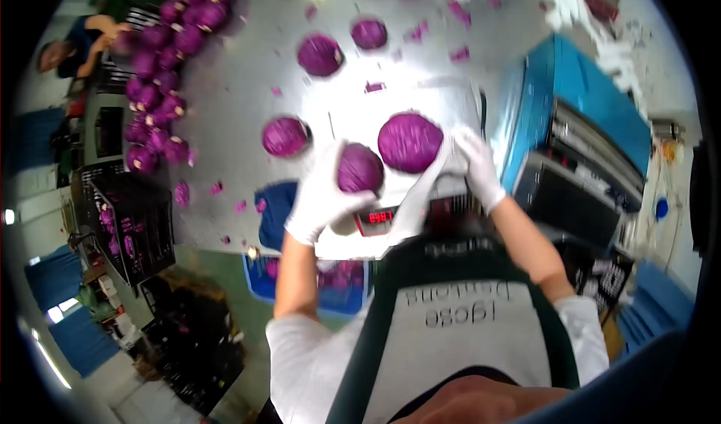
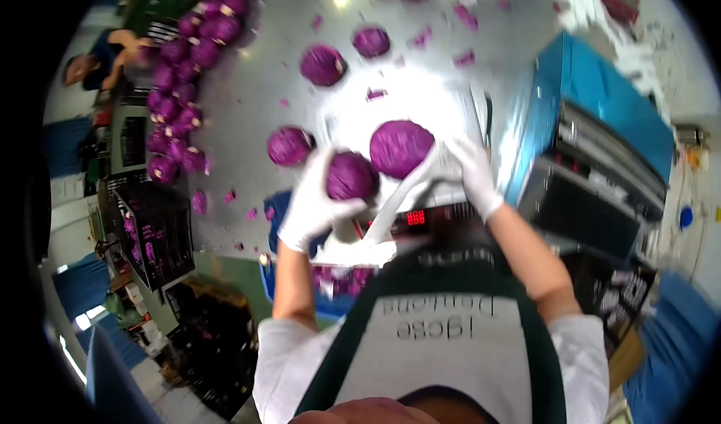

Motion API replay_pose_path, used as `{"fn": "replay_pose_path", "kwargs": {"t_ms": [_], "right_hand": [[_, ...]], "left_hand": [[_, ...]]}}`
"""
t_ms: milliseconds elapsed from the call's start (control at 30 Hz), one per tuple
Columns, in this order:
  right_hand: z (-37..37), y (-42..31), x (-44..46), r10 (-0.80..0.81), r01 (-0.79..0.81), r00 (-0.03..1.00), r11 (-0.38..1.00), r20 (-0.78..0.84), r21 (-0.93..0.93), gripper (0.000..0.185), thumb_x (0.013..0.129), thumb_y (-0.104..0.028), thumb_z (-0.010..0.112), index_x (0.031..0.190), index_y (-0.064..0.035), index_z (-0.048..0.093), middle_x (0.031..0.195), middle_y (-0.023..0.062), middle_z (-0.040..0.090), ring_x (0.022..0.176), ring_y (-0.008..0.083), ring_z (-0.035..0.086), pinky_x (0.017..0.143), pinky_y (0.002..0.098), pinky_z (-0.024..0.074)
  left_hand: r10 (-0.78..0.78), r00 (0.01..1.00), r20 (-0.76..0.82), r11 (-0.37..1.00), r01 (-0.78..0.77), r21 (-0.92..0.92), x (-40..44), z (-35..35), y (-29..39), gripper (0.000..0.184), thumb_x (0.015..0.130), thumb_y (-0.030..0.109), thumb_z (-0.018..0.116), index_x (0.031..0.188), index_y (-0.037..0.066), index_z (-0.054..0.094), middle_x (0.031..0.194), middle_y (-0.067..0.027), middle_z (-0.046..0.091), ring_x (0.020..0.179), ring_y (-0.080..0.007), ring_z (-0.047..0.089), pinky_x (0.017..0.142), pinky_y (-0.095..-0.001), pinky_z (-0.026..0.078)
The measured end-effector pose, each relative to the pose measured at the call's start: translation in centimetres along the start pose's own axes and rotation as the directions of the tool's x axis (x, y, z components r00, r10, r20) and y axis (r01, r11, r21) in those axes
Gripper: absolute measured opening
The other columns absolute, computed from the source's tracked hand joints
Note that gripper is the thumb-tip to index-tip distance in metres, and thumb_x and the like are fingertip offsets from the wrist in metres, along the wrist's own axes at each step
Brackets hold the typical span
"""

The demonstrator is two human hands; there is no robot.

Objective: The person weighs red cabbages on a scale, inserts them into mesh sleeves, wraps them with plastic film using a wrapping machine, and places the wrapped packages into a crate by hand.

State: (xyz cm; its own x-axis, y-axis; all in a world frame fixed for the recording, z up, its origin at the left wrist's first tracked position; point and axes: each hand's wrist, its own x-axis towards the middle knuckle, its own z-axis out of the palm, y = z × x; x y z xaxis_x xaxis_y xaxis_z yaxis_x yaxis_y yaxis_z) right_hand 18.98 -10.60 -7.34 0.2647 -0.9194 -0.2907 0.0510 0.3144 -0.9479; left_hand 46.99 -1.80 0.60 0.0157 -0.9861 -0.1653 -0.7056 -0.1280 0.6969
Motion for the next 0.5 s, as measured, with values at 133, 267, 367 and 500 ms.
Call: {"fn": "replay_pose_path", "kwargs": {"t_ms": [133, 267, 367, 500], "right_hand": [[-1.8, 3.2, 6.1, -0.315, 0.324, 0.946, 0.933, 0.081, -0.158, 0.024, 0.095, -0.013, 0.056, 0.116, -0.0040, 0.061, 0.106, 0.0007, 0.061, 0.097, 0.0102, 0.056, 0.089, 0.0248, 0.0432], [-3.1, 0.1, 5.8, -0.255, 0.266, 0.959, 0.960, 0.122, -0.084, 0.021, 0.093, -0.017, 0.059, 0.107, -0.0028, 0.063, 0.090, -0.0005, 0.063, 0.080, 0.0077, 0.059, 0.075, 0.0223, 0.0465], [-4.5, 0.5, 3.8, -0.220, 0.222, 0.972, 0.975, 0.087, -0.021, 0.021, 0.093, -0.016, 0.058, 0.107, -0.0013, 0.064, 0.093, 0.0009, 0.064, 0.083, 0.0092, 0.059, 0.077, 0.0240, 0.0470], [-6.6, 2.0, 2.2, -0.008, 0.001, 0.999, 0.986, 0.041, 0.169, 0.021, 0.093, -0.017, 0.058, 0.108, -0.0027, 0.064, 0.097, 0.0028, 0.064, 0.088, 0.0115, 0.061, 0.080, 0.0248, 0.0474]], "left_hand": [[0.171, 0.970, -0.170, 0.972, -0.139, 0.187, 1.3, 1.6, 1.3, 0.099, 0.057, 0.039, 0.082, 0.138, -0.001, 0.040, 0.124, -0.0253, 0.052, 0.112, -0.0416, 0.053, 0.098, -0.0441, 0.043], [0.198, 0.979, -0.041, 0.971, -0.190, 0.145, 0.6, 3.6, 3.4, 0.109, 0.063, 0.041, 0.083, 0.145, -0.005, 0.026, 0.138, -0.0306, 0.039, 0.132, -0.0442, 0.036, 0.109, -0.0449, 0.032], [0.129, 0.965, -0.227, 0.985, -0.152, -0.086, 0.3, 6.2, 1.6, 0.105, 0.067, 0.038, 0.083, 0.145, -0.003, 0.025, 0.143, -0.0272, 0.036, 0.134, -0.0391, 0.036, 0.111, -0.0410, 0.030], [-0.015, 0.934, -0.358, 0.959, -0.088, -0.270, 0.0, 8.0, 2.8, 0.106, 0.063, 0.031, 0.084, 0.146, 0.000, 0.027, 0.143, -0.0242, 0.036, 0.135, -0.0362, 0.034, 0.112, -0.0394, 0.029]]}}
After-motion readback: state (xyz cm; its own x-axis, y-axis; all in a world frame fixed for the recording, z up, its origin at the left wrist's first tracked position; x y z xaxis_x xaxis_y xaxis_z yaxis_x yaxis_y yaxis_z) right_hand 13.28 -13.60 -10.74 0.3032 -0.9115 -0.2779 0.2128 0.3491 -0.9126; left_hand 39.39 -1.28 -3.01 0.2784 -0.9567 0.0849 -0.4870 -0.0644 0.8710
